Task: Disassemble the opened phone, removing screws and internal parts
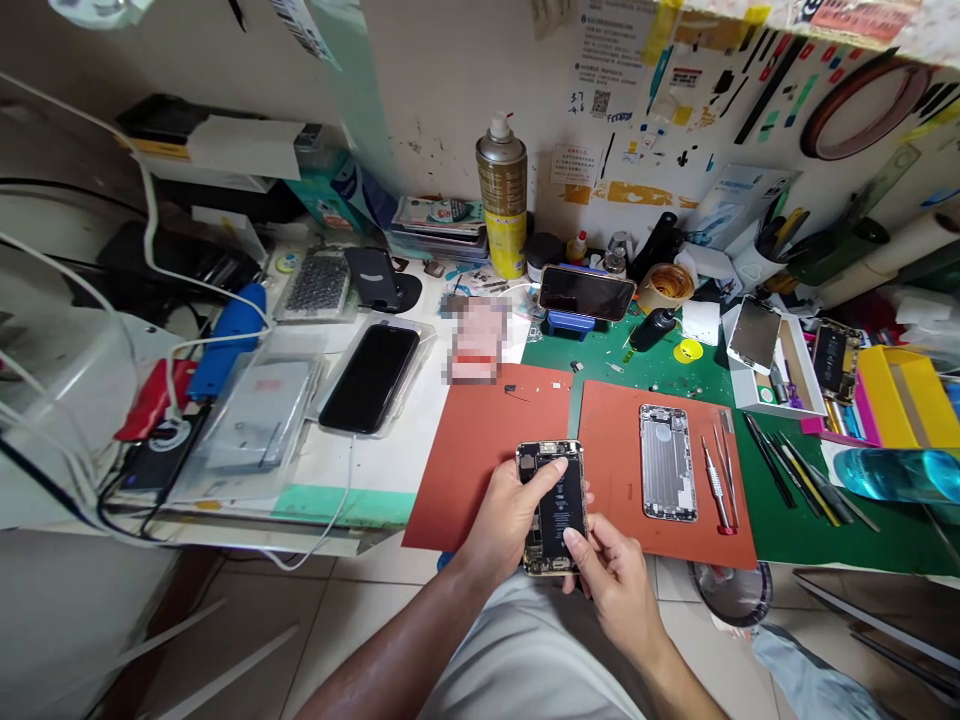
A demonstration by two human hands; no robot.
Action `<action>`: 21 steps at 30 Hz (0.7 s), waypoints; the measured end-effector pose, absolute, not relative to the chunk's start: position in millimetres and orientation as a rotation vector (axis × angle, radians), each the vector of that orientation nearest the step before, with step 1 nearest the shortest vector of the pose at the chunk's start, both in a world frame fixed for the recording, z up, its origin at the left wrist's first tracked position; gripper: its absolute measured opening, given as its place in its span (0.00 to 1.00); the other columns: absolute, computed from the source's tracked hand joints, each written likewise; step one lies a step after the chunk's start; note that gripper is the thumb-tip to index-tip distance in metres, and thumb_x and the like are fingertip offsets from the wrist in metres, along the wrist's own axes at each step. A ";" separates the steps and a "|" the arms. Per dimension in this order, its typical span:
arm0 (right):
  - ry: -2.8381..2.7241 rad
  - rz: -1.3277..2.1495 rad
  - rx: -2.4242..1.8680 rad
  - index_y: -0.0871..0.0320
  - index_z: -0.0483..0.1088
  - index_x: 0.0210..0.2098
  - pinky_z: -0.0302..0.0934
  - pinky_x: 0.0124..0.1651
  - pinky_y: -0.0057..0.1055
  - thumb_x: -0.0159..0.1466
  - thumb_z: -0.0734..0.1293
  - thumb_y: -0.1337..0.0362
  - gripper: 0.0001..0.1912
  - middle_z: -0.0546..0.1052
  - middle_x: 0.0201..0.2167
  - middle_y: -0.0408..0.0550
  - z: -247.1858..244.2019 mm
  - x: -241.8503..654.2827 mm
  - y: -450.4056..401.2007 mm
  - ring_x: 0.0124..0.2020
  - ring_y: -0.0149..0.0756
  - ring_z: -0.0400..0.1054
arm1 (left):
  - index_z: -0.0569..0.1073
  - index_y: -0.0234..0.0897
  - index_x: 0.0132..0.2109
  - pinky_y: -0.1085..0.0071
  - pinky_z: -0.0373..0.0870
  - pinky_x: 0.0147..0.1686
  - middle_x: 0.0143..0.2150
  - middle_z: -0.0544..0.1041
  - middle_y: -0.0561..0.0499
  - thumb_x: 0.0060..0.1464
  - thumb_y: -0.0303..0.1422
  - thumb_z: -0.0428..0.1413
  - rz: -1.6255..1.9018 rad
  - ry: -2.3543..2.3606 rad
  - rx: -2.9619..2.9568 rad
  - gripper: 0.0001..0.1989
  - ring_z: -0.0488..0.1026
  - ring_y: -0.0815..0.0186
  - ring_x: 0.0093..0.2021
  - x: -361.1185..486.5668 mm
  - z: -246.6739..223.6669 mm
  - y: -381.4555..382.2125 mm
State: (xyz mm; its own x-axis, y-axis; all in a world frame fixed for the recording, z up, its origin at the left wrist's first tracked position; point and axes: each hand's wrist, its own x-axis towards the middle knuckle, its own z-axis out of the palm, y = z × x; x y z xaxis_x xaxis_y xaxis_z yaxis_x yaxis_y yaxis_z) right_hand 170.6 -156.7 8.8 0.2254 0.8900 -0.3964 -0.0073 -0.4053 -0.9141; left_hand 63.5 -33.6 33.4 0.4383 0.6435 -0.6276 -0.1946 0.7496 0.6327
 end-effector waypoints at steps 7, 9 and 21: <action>-0.801 1.282 -1.638 0.56 0.72 0.35 0.53 0.28 0.27 0.72 0.64 0.43 0.22 0.73 0.19 0.39 9.0 170.2 -154.9 0.20 0.29 0.61 | 0.78 0.31 0.46 0.62 0.82 0.36 0.39 0.85 0.38 0.52 0.47 0.70 0.552 0.990 0.511 0.24 0.85 0.50 0.41 62.2 31.2 -34.7; -0.806 1.273 -1.640 0.56 0.71 0.35 0.53 0.28 0.27 0.72 0.64 0.43 0.22 0.73 0.18 0.39 8.4 170.1 -155.0 0.20 0.29 0.61 | 0.78 0.31 0.46 0.63 0.82 0.35 0.39 0.85 0.39 0.52 0.47 0.69 0.554 0.991 0.516 0.25 0.85 0.50 0.40 62.3 31.6 -34.5; -0.787 1.306 -1.678 0.56 0.72 0.34 0.54 0.29 0.28 0.71 0.66 0.42 0.23 0.74 0.19 0.41 8.1 168.8 -159.4 0.22 0.31 0.61 | 0.78 0.30 0.41 0.64 0.80 0.33 0.34 0.84 0.39 0.50 0.46 0.71 0.580 0.973 0.517 0.23 0.85 0.51 0.36 64.7 31.7 -36.0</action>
